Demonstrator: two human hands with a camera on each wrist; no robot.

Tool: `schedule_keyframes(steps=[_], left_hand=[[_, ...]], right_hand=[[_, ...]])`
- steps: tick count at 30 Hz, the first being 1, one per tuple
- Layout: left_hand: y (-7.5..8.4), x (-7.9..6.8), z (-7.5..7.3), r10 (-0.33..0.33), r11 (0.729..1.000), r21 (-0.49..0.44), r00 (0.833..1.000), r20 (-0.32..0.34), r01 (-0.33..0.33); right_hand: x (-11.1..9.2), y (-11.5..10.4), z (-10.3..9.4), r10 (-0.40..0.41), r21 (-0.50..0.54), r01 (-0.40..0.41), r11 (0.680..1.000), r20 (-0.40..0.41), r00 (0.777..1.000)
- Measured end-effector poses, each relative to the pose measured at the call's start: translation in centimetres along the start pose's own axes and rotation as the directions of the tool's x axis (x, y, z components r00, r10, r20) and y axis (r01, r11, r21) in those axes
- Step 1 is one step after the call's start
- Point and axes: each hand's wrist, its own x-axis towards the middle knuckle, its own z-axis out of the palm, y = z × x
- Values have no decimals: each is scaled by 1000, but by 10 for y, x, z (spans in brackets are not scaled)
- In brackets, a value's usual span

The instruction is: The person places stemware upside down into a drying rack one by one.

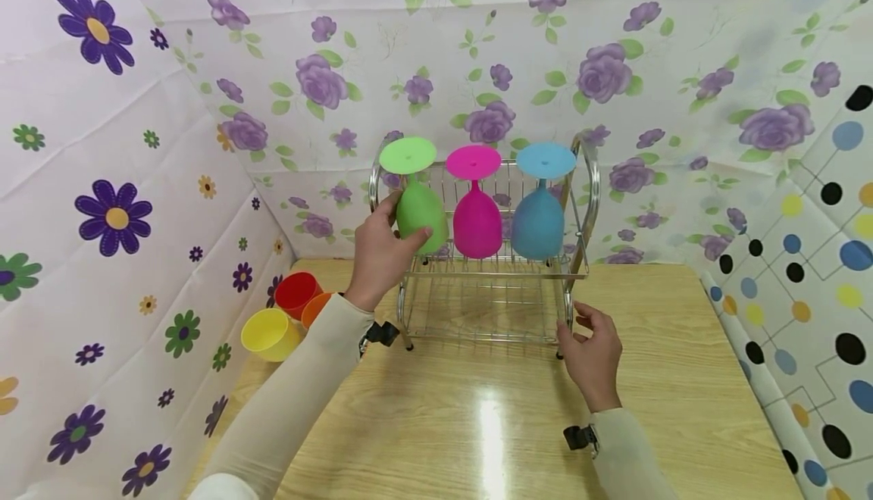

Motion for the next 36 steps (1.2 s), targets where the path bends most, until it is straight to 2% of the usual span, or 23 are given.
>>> schedule_keyframes(steps=[9, 15, 22, 30, 36], left_hand=[[1, 7, 6, -12, 997, 78, 999, 45, 9], [2, 12, 9, -18, 994, 110, 996, 83, 9], [3, 15, 12, -49, 986, 163, 995, 91, 34], [4, 14, 12, -17, 975, 221, 995, 94, -4], [6, 6, 6, 26, 978, 204, 995, 94, -45]], right_hand=[[3, 15, 10, -24, 13, 26, 1000, -94, 995], [4, 18, 12, -43, 23, 46, 999, -117, 992], [4, 16, 12, -32, 0, 32, 999, -108, 994], [4, 13, 11, -18, -26, 15, 1000, -102, 995], [3, 14, 11, -15, -56, 10, 998, -104, 994]])
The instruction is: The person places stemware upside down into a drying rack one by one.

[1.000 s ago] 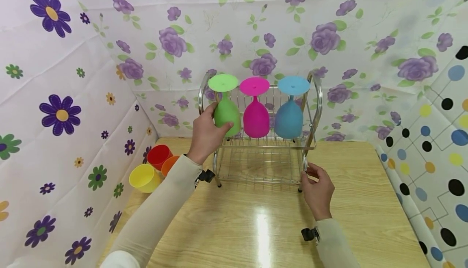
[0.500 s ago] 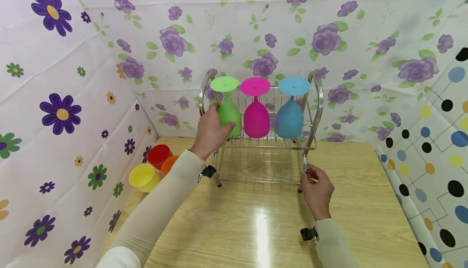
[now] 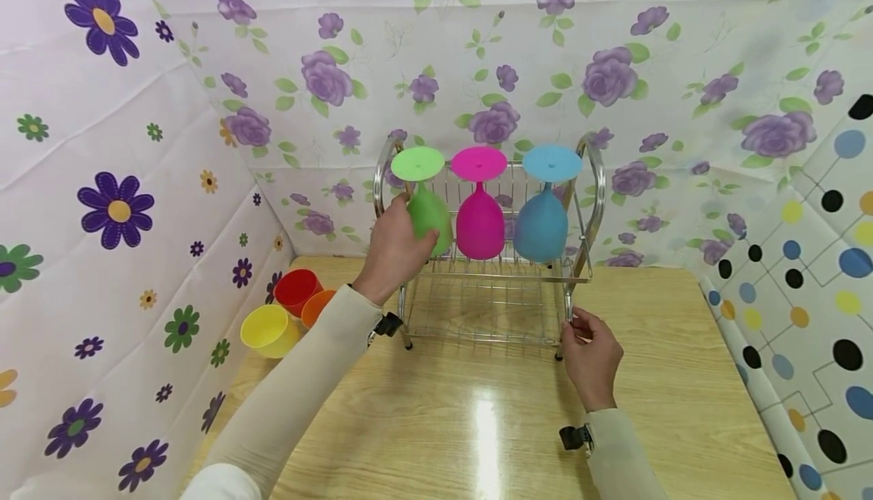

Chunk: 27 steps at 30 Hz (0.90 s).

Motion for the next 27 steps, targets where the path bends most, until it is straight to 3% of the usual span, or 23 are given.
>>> schedule_keyframes(steps=[8, 12, 16, 22, 27], left_hand=[[-6, -26, -15, 50, 995, -84, 998, -28, -52], [-16, -44, -23, 76, 977, -190, 991, -113, -97], [-26, -61, -24, 97, 939, -306, 974, -205, -158], [-52, -95, -26, 11, 896, -416, 946, -325, -154], [-81, -124, -25, -101, 900, -427, 910, -401, -88]], right_hand=[[-1, -3, 2, -22, -2, 22, 1000, -23, 999], [-1, -6, 1, -6, 7, 7, 1000, -27, 1000], [1, -4, -1, 11, -1, -11, 1000, -36, 999], [0, 0, 0, -8, -2, 7, 1000, -37, 999], [-1, 2, 4, -45, 10, 45, 999, -37, 998]])
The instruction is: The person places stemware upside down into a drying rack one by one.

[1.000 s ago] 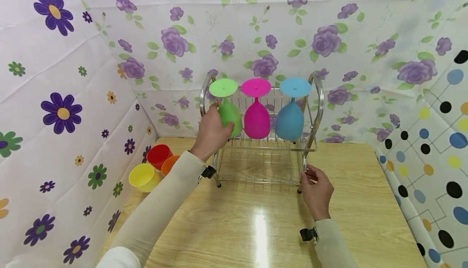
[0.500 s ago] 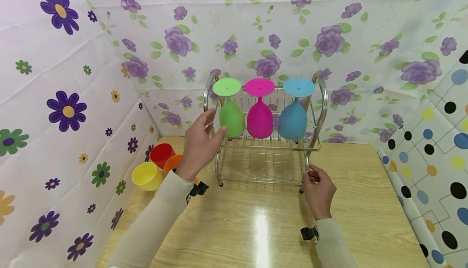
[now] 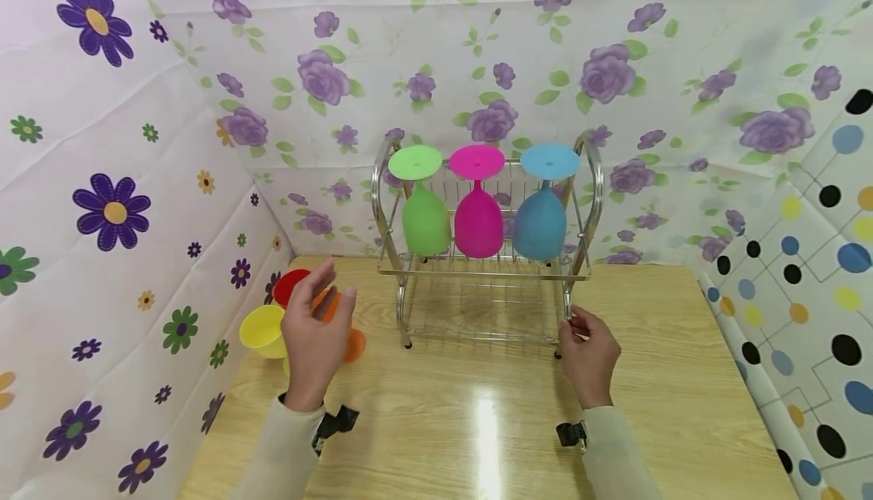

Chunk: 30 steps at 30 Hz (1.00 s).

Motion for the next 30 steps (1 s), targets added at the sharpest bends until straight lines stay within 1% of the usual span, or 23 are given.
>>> schedule_keyframes(steps=[3, 7, 10, 12, 15, 17, 20, 25, 27, 30], left_hand=[[-16, -13, -11, -42, 999, 8, 997, -60, 43], [-37, -28, -20, -99, 995, -15, 987, -125, 98], [-51, -37, -24, -143, 990, -13, 974, -177, 143], [-59, -43, -26, -174, 984, 9, 962, -209, 179], [-69, -51, -29, -218, 972, 39, 947, -237, 233], [-77, -55, -29, -246, 963, 49, 937, -248, 266], [-90, -58, -26, -287, 952, 30, 921, -262, 305], [-109, -59, -19, -351, 928, 24, 893, -281, 372], [-116, -58, -16, -364, 923, 17, 886, -286, 384], [-128, -56, -10, -363, 926, -8, 883, -297, 378]], right_hand=[[0, -1, 2, -23, 2, 23, 1000, -2, 1000], [0, -3, 1, -37, -5, 37, 999, -3, 999], [0, -3, -1, -41, -12, 41, 999, -3, 999], [0, -2, -1, -45, -17, 45, 999, -6, 999], [0, 0, -1, -56, -18, 55, 998, -9, 998], [-1, 1, -1, -60, -16, 60, 998, -11, 998], [-1, 2, -1, -66, -13, 66, 998, -13, 998], [-2, 1, -1, -66, -12, 66, 998, -12, 998], [-3, 0, -2, -64, -14, 64, 998, -7, 998], [-3, -1, -3, -67, -16, 66, 998, -7, 998]])
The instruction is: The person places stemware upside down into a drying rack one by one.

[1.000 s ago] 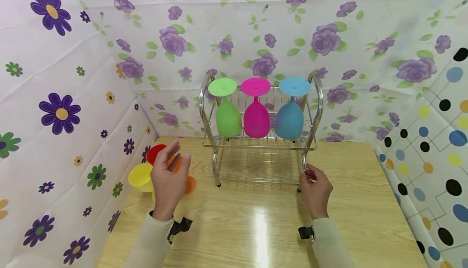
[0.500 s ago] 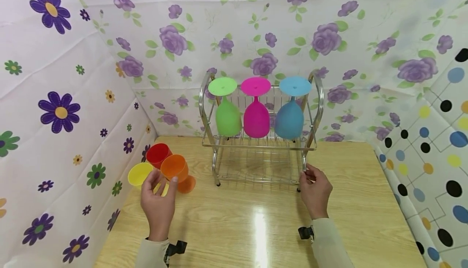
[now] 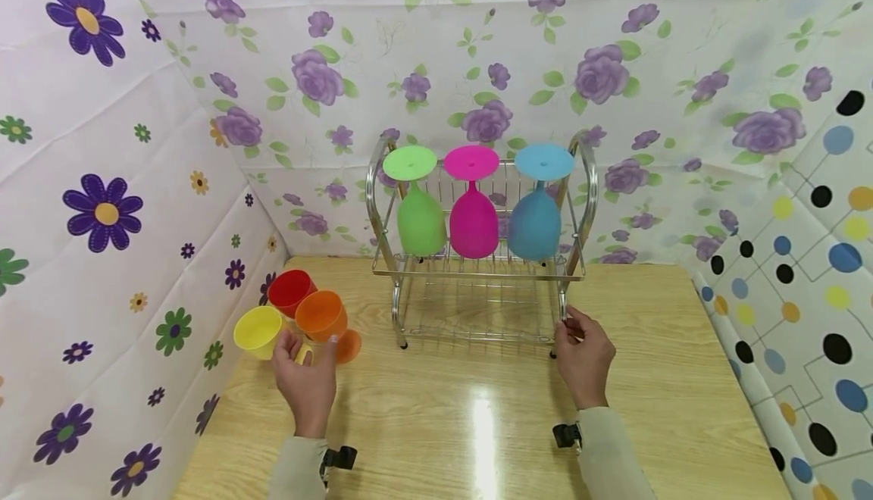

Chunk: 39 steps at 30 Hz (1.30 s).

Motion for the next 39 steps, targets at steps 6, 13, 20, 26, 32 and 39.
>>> schedule_keyframes(steps=[6, 13, 20, 26, 32, 39], left_hand=[[-21, 9, 15, 21, 992, -125, 1000, -12, -22], [-35, 15, 24, 48, 974, -222, 998, -26, -53], [-48, 20, 26, 30, 981, -191, 999, 12, -28], [-56, 20, 30, 30, 975, -220, 999, 34, -22], [-52, 13, 29, 22, 969, -246, 998, 55, -8], [-39, 0, 24, 15, 969, -246, 996, 83, 6]], right_hand=[[-1, -3, -1, -18, 2, 18, 1000, -11, 1000], [-3, -2, 0, -25, -3, 25, 1000, -17, 1000], [-4, 0, 0, -15, -1, 15, 1000, -24, 1000], [-3, 2, 0, -18, 5, 18, 1000, -28, 999], [-4, 2, 2, -2, 12, 2, 1000, -8, 1000], [-3, 1, 1, 1, 11, -2, 1000, 26, 1000]])
